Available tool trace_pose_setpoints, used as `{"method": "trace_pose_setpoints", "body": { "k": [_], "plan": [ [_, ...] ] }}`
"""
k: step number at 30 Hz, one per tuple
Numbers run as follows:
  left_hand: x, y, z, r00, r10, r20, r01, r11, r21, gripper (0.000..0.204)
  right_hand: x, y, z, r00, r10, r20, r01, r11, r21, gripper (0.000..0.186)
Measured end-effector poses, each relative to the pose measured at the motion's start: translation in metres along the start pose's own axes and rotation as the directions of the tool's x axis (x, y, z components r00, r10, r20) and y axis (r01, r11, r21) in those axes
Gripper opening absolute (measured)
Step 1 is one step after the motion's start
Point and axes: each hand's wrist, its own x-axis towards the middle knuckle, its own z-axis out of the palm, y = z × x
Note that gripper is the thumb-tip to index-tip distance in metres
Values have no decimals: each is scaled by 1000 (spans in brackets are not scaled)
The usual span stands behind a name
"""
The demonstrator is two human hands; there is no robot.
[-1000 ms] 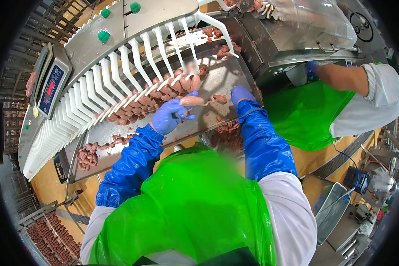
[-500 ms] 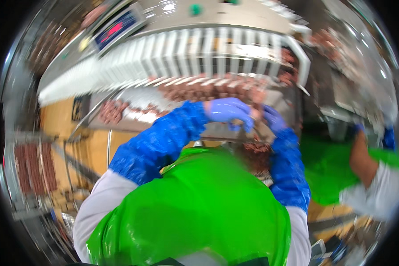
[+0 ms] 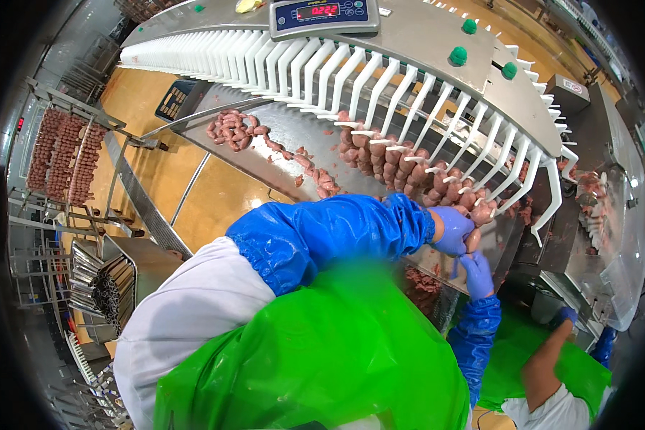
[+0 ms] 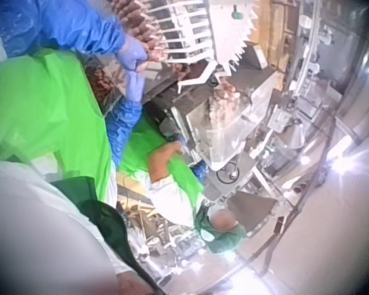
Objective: The person operates a meat processing machine and then manually links and separates sausages on a conveyor line. They handle the meat mixture and the formed sausages with gloved hands, placing finished units into a collection bin.
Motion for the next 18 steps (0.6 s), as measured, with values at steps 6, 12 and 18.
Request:
{"method": "trace_pose_setpoints", "body": {
  "k": [6, 12, 18],
  "plan": [
    [-25, -7, 17, 962, 223, 156, -249, 953, 175, 32, 24, 51, 57, 972, 188, -139, 19, 526, 850, 33],
    [-33, -25, 15, 929, 304, 210, -363, 860, 359, 33, 28, 2, 58, 935, -339, -102, 156, 137, 978, 41],
    [-30, -17, -7, 936, 207, 283, -298, 896, 328, 18, 37, 16, 55, 978, 51, -201, 41, 902, 430, 43]
  ]
}}
